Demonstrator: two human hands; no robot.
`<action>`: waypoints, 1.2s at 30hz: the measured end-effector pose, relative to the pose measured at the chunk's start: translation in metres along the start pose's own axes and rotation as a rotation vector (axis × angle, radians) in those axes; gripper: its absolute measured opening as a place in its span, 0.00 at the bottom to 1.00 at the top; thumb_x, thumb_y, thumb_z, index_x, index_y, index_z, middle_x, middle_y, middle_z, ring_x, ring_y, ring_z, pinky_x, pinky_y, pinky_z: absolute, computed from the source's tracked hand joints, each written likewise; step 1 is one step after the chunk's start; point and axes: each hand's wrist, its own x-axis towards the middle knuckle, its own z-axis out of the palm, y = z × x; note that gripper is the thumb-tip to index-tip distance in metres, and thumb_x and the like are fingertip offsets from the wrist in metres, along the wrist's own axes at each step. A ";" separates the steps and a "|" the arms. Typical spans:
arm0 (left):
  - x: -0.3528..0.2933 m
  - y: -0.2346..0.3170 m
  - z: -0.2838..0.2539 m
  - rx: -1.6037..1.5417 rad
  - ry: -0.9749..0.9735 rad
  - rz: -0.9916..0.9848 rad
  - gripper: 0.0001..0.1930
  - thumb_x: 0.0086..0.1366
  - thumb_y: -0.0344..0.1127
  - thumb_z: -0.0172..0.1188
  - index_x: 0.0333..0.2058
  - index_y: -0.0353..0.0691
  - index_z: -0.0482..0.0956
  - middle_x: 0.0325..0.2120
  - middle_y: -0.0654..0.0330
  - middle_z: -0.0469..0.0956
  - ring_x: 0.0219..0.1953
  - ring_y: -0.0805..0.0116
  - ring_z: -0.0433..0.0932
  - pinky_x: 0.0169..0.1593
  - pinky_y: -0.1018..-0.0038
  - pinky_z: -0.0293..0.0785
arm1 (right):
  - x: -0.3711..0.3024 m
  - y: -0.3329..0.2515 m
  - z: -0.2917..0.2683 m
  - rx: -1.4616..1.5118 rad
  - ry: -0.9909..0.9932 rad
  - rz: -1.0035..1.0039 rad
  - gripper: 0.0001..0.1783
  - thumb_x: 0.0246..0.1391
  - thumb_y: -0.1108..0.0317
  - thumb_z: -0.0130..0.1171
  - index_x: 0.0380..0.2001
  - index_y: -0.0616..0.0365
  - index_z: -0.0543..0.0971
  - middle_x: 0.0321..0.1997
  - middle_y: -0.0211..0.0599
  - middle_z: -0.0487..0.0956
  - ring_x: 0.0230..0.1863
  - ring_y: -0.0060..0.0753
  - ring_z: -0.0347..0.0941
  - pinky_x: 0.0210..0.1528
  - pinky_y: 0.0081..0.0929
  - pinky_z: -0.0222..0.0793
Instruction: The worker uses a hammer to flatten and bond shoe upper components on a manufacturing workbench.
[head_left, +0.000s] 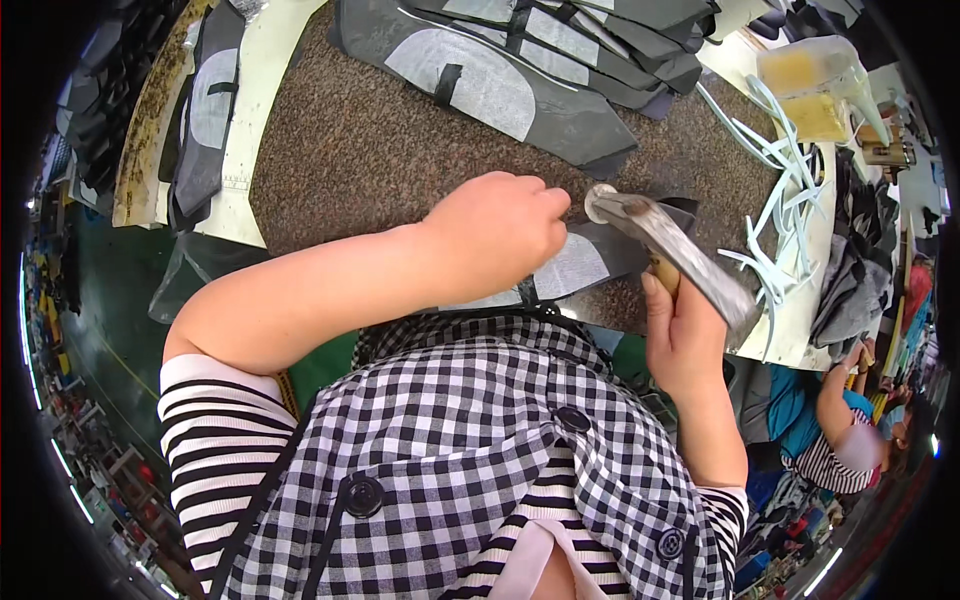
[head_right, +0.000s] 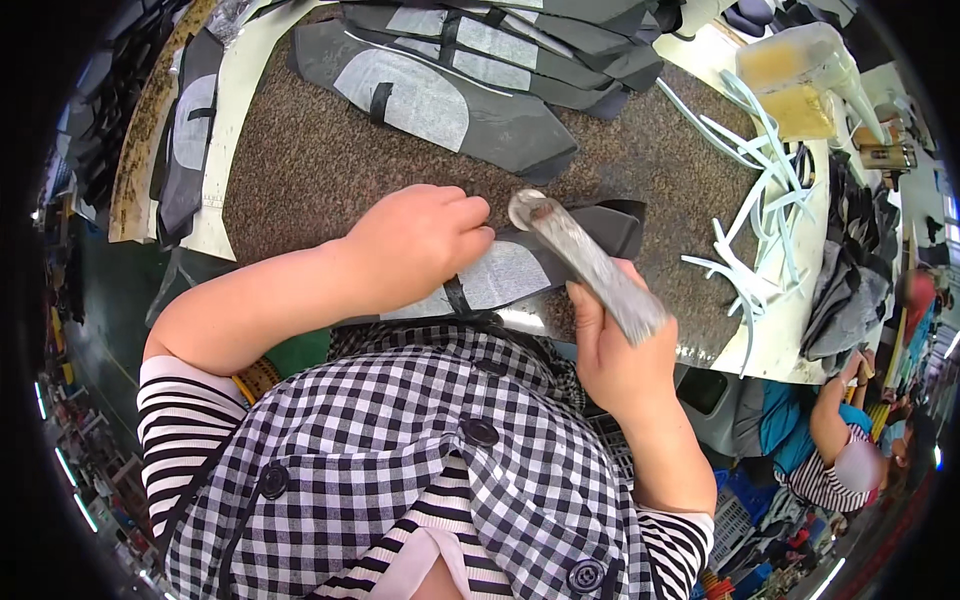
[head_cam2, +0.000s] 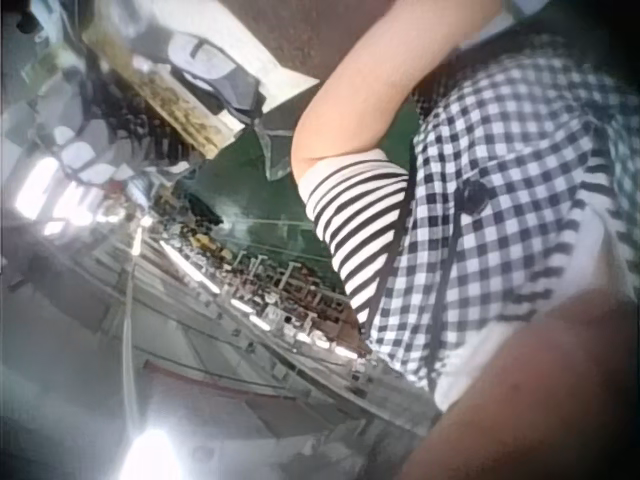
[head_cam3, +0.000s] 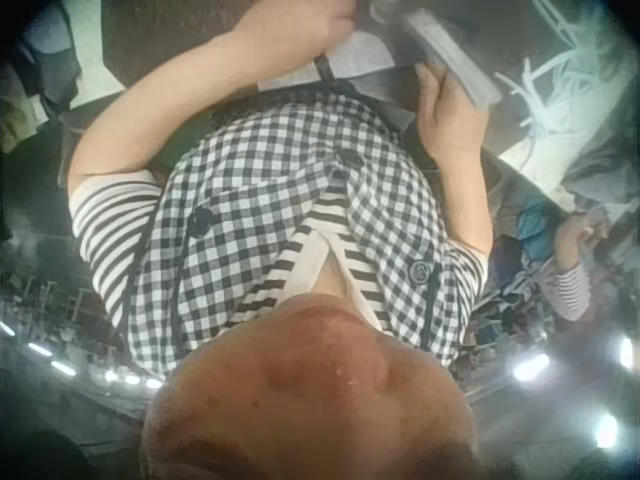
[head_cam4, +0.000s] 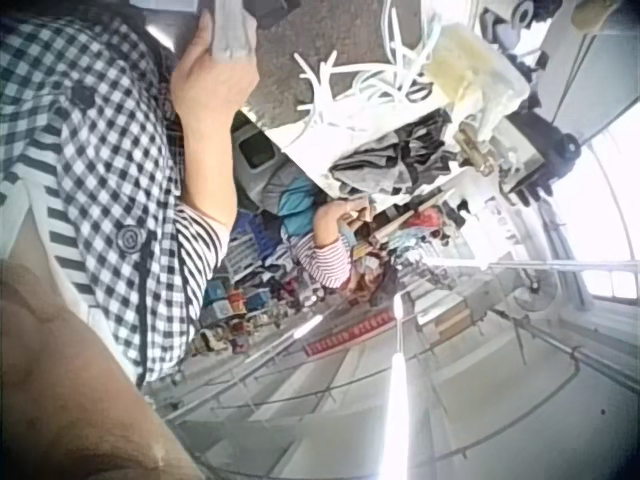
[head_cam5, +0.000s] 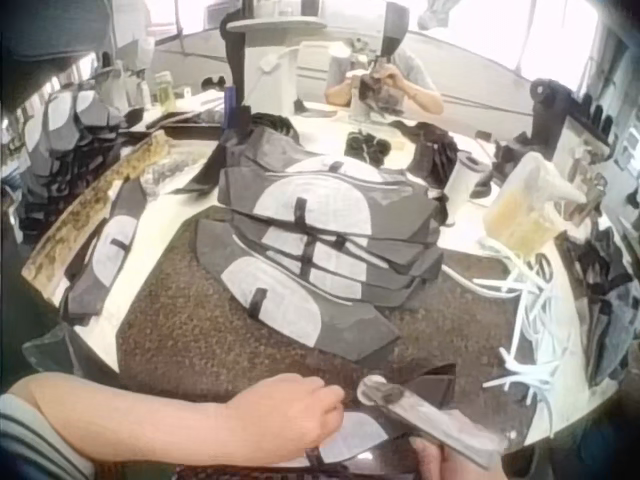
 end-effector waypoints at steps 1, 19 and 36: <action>0.001 0.002 0.000 0.001 -0.011 0.000 0.04 0.50 0.31 0.56 0.21 0.40 0.77 0.27 0.60 0.73 0.35 0.61 0.75 0.38 0.66 0.74 | -0.002 0.003 0.003 -0.075 -0.041 -0.058 0.11 0.58 0.65 0.53 0.41 0.59 0.76 0.33 0.47 0.77 0.33 0.56 0.74 0.33 0.45 0.70; -0.023 -0.013 -0.013 0.059 0.108 -0.012 0.04 0.53 0.30 0.60 0.29 0.42 0.80 0.27 0.63 0.74 0.31 0.62 0.75 0.34 0.68 0.73 | -0.004 -0.015 0.018 -0.140 -0.170 0.008 0.10 0.59 0.67 0.52 0.42 0.57 0.76 0.35 0.47 0.77 0.35 0.56 0.75 0.34 0.45 0.71; -0.069 -0.004 -0.006 0.043 0.154 -0.114 0.11 0.51 0.31 0.58 0.36 0.40 0.78 0.31 0.62 0.75 0.34 0.63 0.76 0.38 0.69 0.71 | 0.008 -0.036 0.025 -0.125 -0.227 -0.115 0.08 0.56 0.69 0.54 0.39 0.57 0.71 0.33 0.48 0.76 0.32 0.55 0.75 0.34 0.44 0.71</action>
